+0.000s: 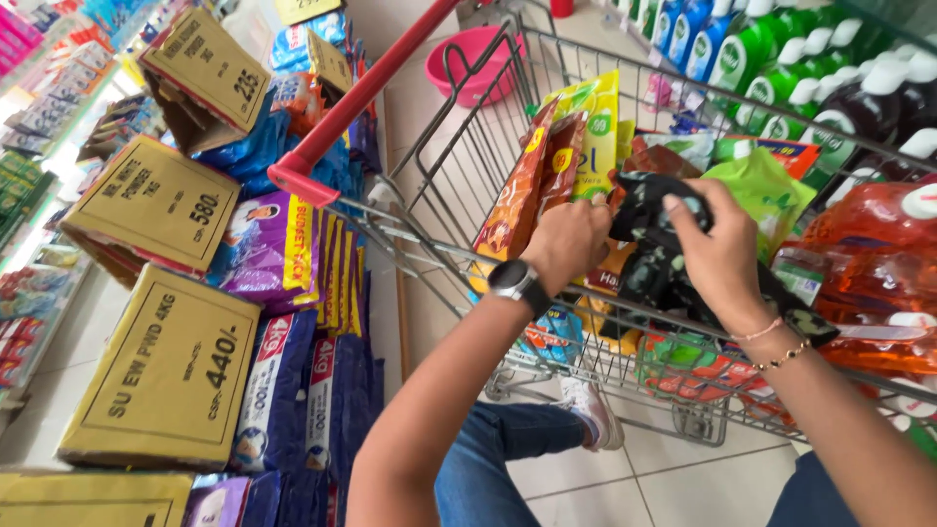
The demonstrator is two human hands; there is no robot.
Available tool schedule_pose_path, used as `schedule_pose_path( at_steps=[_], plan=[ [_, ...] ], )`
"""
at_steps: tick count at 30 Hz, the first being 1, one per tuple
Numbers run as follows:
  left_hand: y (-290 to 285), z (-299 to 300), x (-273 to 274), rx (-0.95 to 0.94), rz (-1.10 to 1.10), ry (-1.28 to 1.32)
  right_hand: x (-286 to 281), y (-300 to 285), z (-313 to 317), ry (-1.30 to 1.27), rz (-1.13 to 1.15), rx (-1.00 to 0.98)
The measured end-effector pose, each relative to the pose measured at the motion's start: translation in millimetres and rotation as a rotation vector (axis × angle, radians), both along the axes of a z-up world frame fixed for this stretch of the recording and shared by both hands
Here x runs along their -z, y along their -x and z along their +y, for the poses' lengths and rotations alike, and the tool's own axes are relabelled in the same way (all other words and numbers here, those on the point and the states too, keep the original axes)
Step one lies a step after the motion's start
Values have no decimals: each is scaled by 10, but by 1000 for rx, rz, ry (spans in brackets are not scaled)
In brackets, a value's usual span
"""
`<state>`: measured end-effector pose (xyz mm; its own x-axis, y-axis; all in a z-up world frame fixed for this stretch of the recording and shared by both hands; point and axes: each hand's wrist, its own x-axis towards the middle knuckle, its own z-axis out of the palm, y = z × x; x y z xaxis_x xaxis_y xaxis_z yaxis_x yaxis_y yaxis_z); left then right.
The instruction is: Picking up various items and placing them into a shopping cart in a convenience store.
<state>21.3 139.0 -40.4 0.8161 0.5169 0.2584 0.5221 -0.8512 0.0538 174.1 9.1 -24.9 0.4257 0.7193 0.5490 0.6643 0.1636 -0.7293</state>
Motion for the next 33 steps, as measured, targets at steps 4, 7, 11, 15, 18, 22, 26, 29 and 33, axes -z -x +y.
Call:
schedule_pose_path(
  at_steps=[4,7,11,15,18,22,26,29,33],
  plan=[
    [64,-175,-286,41,-464,-1,99,-142,17,-173,232,10],
    [103,-193,-357,124,-589,119,-92,74,-48,-225,-467,-183],
    [162,-220,-494,206,-691,267,-190,185,-59,-218,-538,-237],
    [186,-265,-526,294,-722,403,-26,64,-16,64,-134,-253],
    [174,-289,-524,345,-720,417,70,-32,-13,105,-160,-197],
    [213,-303,-582,353,-711,442,-1,27,-83,67,-38,-375],
    [212,-292,-582,364,-726,429,13,-32,-105,192,380,-623],
    [209,-307,-580,379,-736,438,-14,-11,-95,200,771,-610],
    [212,-343,-619,408,-693,439,27,-45,-83,113,512,-578]
  ],
)
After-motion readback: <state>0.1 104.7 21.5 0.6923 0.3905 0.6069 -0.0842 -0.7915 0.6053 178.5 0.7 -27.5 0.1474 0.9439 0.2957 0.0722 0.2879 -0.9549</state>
